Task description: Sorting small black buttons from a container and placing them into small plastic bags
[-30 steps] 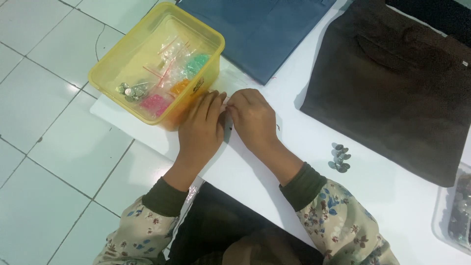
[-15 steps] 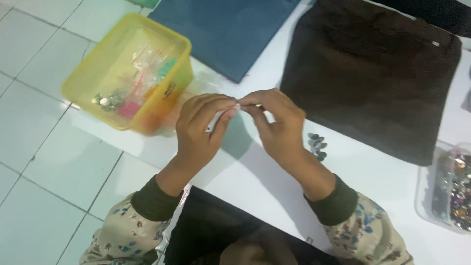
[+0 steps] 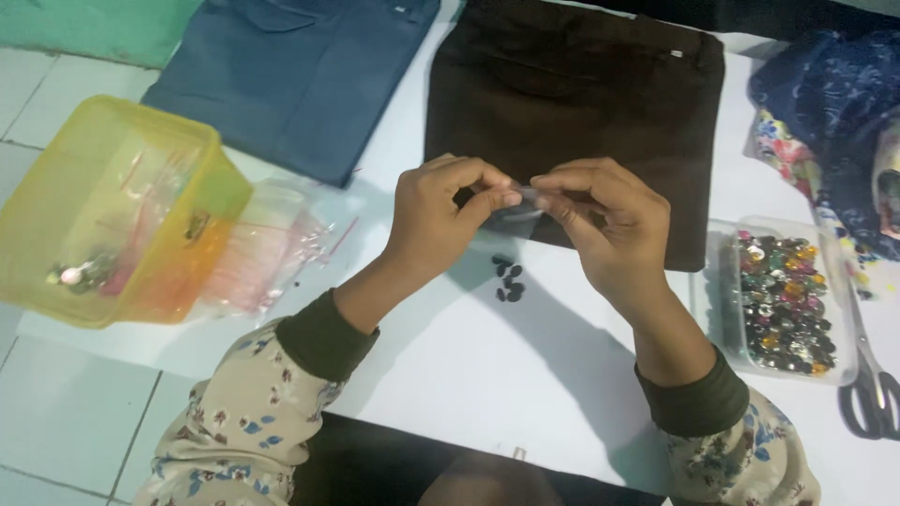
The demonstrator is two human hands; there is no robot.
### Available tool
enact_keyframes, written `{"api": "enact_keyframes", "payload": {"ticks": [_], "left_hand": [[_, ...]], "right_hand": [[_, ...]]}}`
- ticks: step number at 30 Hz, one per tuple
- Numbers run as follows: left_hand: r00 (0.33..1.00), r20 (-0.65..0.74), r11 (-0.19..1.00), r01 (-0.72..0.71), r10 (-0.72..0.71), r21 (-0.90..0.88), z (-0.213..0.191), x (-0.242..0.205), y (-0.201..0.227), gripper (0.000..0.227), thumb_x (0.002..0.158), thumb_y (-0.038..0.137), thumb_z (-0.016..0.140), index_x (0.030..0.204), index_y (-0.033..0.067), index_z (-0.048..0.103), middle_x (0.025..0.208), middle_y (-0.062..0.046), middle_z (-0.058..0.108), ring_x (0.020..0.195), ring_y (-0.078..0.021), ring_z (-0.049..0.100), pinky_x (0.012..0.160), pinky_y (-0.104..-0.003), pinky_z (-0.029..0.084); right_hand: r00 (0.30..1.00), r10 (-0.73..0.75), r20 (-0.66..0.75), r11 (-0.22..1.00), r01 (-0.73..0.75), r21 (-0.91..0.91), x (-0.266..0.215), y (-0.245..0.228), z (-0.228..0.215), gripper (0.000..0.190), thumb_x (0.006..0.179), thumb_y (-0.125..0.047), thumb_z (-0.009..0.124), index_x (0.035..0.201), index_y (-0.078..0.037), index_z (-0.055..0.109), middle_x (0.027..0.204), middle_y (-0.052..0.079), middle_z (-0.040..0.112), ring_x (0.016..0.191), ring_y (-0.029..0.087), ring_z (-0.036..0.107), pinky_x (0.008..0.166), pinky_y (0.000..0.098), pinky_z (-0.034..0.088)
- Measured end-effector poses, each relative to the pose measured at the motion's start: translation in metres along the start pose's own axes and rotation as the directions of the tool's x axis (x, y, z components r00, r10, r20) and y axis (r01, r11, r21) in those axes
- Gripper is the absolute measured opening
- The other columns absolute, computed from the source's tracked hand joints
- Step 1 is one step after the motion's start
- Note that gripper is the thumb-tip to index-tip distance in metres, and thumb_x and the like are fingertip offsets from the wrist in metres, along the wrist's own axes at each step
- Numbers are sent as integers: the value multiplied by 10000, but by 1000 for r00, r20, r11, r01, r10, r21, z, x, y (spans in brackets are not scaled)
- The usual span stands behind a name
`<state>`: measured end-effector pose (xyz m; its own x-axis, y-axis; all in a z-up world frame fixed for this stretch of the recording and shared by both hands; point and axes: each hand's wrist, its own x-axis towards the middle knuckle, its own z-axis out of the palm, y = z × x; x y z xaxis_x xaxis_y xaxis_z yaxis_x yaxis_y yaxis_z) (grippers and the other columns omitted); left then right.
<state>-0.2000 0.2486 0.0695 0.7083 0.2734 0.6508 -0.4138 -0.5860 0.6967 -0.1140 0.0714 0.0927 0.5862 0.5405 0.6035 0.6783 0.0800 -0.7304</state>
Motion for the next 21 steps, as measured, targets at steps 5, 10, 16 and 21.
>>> {"api": "enact_keyframes", "payload": {"ticks": [5,10,16,21], "left_hand": [[997,67,997,46,-41,-68,20,-1,-24,174,838,176,863,815,117,701,673,-32,665,689,-210,660,710,-326,512],[990,112,976,107,-87,-187,21,-8,-40,277,783,275,913,764,139,672,652,8,629,692,-147,635,744,-282,496],[926,363,809,289,-101,-512,20,-11,-51,367,822,409,880,895,143,638,1015,-50,682,984,-144,639,840,-293,525],[780,604,435,606,-160,-666,12,-13,-51,312,920,232,794,1057,126,534,994,-21,638,960,-86,660,905,-262,505]], "right_hand": [[988,-50,149,993,66,-101,8,8,-18,128,880,18,812,1004,4,786,994,188,710,937,317,717,666,343,620],[954,-11,299,989,54,-135,10,9,-23,161,828,-47,829,982,-18,792,1081,224,700,1014,385,674,735,420,623],[945,-31,325,985,84,-151,7,8,-19,69,862,-46,799,928,-50,778,1153,210,664,1107,433,647,789,460,595],[939,-80,335,974,145,-173,4,6,-17,63,879,-32,773,924,-76,775,1203,193,631,1170,434,613,880,485,558]]}}
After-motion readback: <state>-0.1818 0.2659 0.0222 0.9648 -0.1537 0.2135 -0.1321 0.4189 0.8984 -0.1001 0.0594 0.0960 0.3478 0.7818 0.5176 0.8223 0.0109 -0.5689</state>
